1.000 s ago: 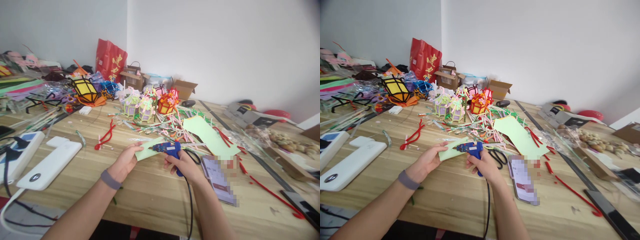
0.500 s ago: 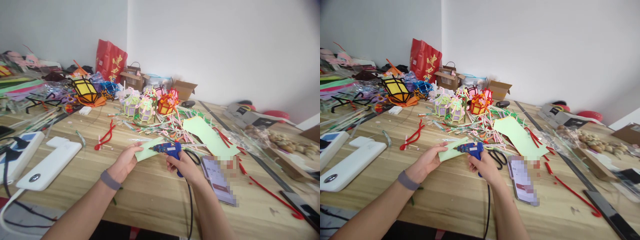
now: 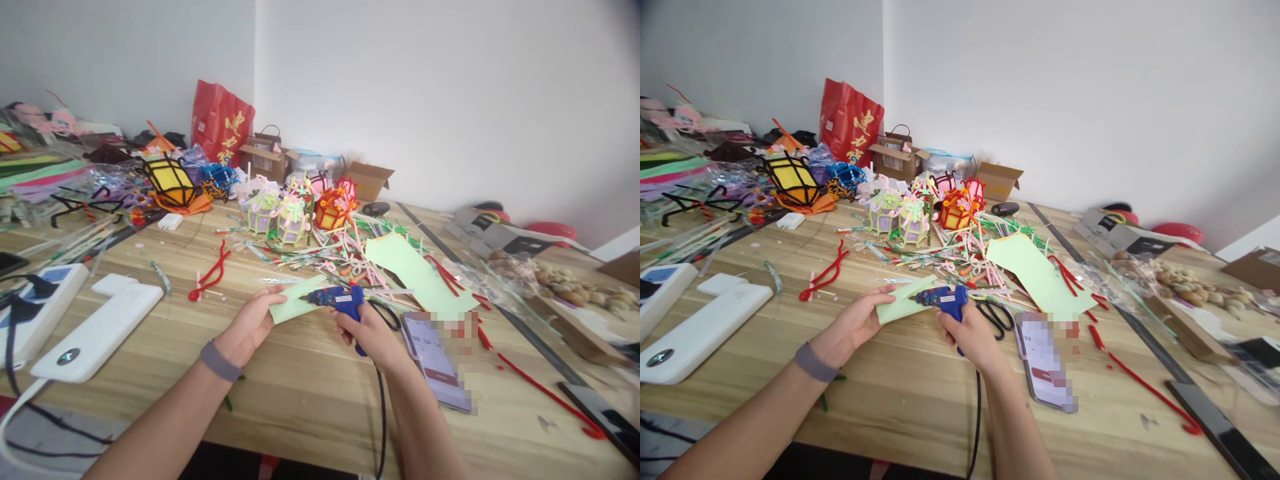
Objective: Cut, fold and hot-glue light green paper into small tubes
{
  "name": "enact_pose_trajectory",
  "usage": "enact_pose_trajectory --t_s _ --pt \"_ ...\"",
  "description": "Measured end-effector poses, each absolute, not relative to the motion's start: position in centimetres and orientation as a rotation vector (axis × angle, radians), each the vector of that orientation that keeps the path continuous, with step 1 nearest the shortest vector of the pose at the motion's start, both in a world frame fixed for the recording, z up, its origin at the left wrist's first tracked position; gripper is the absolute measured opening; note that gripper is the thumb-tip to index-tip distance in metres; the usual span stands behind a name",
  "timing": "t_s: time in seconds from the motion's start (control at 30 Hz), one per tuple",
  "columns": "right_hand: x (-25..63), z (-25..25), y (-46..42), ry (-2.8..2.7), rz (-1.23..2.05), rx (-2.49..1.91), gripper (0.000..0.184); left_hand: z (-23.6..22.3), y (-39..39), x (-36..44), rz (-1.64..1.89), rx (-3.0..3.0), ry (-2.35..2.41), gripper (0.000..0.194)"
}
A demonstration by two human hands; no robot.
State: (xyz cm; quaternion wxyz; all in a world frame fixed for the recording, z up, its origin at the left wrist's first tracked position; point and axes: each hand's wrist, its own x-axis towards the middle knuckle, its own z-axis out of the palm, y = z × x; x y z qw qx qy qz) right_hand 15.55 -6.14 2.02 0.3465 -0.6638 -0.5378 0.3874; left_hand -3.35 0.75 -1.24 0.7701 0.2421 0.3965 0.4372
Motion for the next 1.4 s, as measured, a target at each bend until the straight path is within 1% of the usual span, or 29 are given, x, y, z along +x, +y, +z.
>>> enact_pose_trajectory --t_s 0.3,0.47,1.1,1.4 --pt "15.61 2.01 -6.16 -1.381 0.961 -1.753 0.026 -1.29 0.73 -3.29 0.971 0.479 0.875 0.026" --pt "15.64 2.03 -6.16 -1.374 0.935 -1.785 0.023 -1.31 0.77 -3.27 0.977 0.473 0.868 0.027" --pt "15.83 2.27 -6.28 -1.317 0.887 -1.828 0.022 -0.98 0.69 -3.22 0.993 0.479 0.89 0.025" --pt "15.84 2.46 -6.31 -1.313 0.848 -1.849 0.016 -1.09 0.69 -3.21 1.014 0.496 0.903 0.027"
